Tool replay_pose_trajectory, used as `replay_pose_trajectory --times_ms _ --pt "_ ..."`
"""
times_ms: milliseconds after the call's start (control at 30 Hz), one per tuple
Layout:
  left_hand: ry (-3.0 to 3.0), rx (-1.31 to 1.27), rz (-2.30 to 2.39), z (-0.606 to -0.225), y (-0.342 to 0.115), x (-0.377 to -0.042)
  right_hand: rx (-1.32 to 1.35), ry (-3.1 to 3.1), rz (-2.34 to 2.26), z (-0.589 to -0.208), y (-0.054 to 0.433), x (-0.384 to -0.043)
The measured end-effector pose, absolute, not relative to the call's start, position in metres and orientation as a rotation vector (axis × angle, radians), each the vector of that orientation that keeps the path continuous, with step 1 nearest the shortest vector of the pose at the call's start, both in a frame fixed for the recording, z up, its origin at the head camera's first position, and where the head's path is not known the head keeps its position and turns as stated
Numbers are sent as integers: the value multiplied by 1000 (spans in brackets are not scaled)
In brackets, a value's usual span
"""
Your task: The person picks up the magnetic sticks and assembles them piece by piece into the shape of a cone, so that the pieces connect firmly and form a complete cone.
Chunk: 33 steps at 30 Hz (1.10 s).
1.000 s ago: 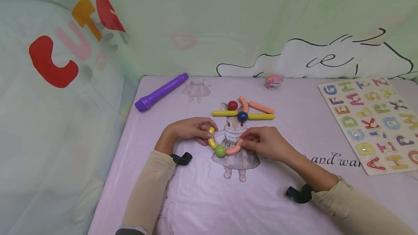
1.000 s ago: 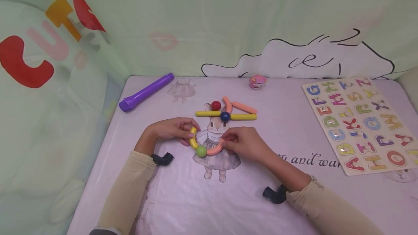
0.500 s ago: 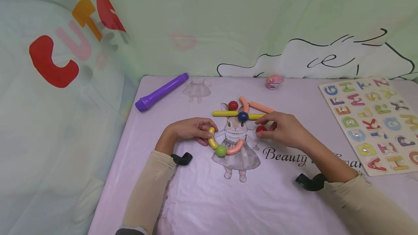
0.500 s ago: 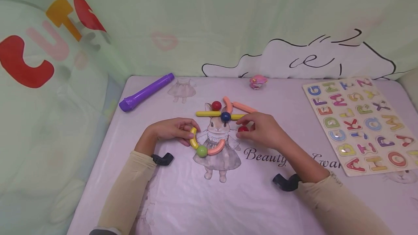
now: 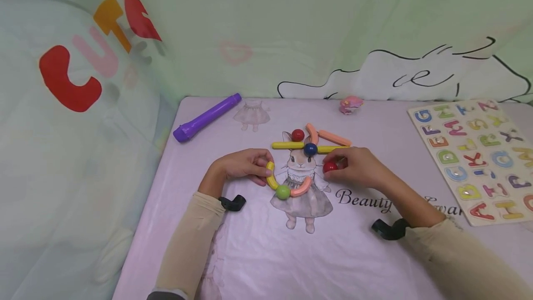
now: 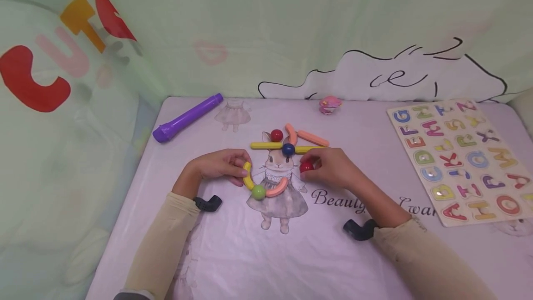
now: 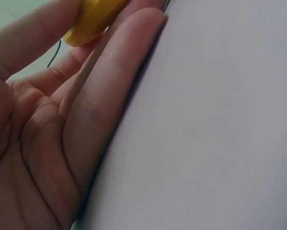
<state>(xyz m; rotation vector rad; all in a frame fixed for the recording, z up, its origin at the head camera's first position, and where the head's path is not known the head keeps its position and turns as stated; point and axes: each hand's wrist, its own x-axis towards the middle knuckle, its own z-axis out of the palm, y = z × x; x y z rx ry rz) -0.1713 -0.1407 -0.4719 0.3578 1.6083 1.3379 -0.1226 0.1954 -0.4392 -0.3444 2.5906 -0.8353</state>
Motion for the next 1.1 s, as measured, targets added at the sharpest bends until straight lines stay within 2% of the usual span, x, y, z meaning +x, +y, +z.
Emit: replay_pose_trajectory --times_ms 667,1100 --pt "1717 383 1254 -469 -133 -169 -253 2236 -1312 -439 150 -131" --pt "1699 386 1260 -474 -133 -171 -237 1925 -1495 -455 135 -138"
